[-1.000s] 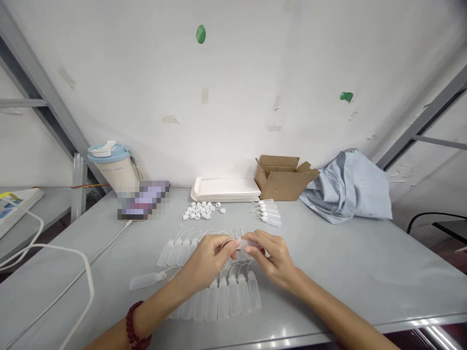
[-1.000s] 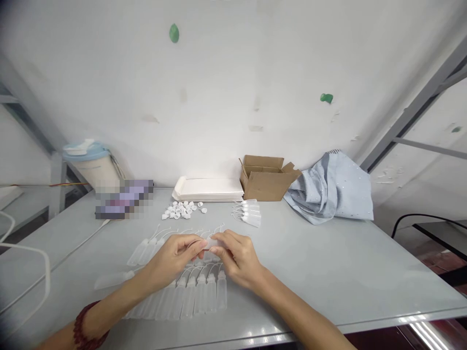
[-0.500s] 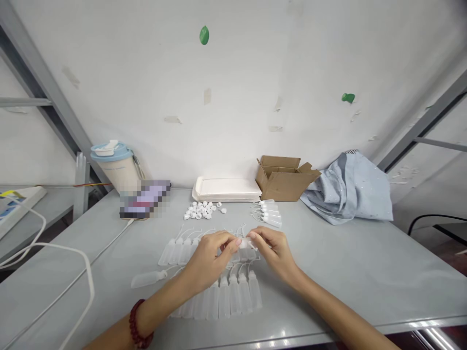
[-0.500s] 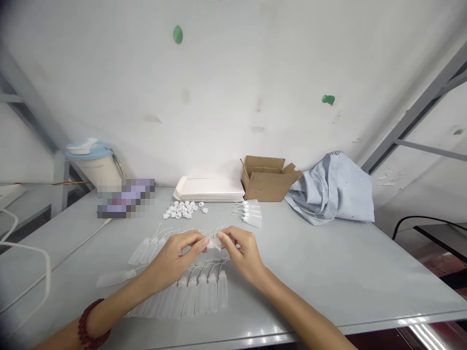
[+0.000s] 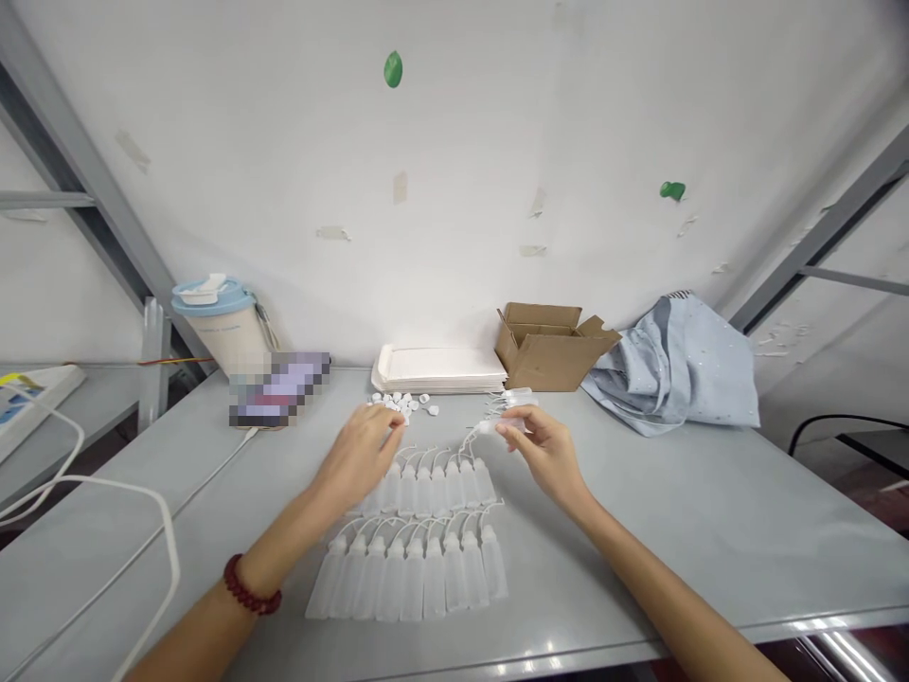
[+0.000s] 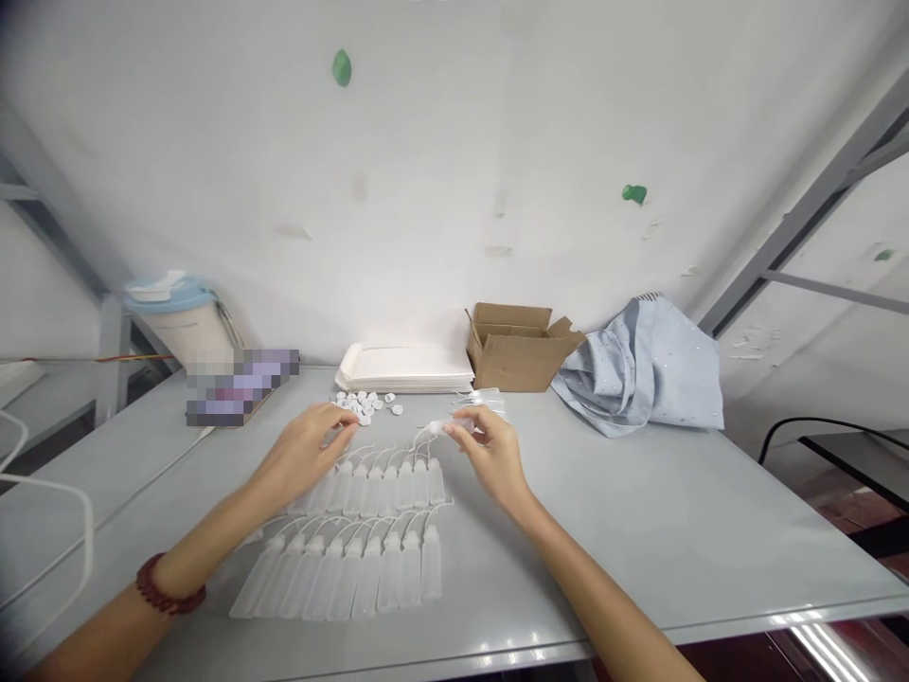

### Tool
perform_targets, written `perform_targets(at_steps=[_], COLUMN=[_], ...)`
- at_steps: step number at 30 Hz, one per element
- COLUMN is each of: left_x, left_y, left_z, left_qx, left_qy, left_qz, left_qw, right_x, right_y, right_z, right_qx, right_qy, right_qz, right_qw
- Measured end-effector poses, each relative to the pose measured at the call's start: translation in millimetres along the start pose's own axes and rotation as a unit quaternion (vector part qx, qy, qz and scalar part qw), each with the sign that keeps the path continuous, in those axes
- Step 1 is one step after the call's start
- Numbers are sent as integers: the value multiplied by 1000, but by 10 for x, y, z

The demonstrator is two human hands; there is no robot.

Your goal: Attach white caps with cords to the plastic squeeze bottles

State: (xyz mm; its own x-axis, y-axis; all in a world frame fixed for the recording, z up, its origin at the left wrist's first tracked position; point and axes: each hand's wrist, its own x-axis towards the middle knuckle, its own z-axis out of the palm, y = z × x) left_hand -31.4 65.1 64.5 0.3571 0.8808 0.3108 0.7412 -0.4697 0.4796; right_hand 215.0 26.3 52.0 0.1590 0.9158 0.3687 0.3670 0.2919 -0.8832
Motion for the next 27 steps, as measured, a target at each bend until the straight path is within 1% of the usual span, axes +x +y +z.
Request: perform_targets(at_steps=[2, 5, 9, 13, 17, 23, 27], left_x=[54, 99, 120, 136, 151, 163, 155], left_y=[-187, -396, -533, -582, -601, -588, -562], left_z=[-28, -40, -21, -2, -7, -30, -24], left_qx=[87, 107, 110, 113, 118, 128, 133], left_qy=[-14, -22, -38, -53, -62, -72, -67], left_qz=[-14, -24, -20, -24, -32, -41, -51], left_qw=[996, 994, 993, 992, 991, 988, 987], right_x=[52, 126, 232, 324, 373, 417, 433], right_y=[27, 78, 191, 341, 468, 591, 638], right_z=[-43, -118, -241, -349, -398, -410, -416], right_qx=[8, 19, -2, -47, -84, -136, -164], right_qy=[17, 36, 69, 85, 93, 73, 50], right_qz=[10, 21, 27, 13, -4, -26, -33], right_qw=[1000, 999, 997, 995, 992, 988, 985])
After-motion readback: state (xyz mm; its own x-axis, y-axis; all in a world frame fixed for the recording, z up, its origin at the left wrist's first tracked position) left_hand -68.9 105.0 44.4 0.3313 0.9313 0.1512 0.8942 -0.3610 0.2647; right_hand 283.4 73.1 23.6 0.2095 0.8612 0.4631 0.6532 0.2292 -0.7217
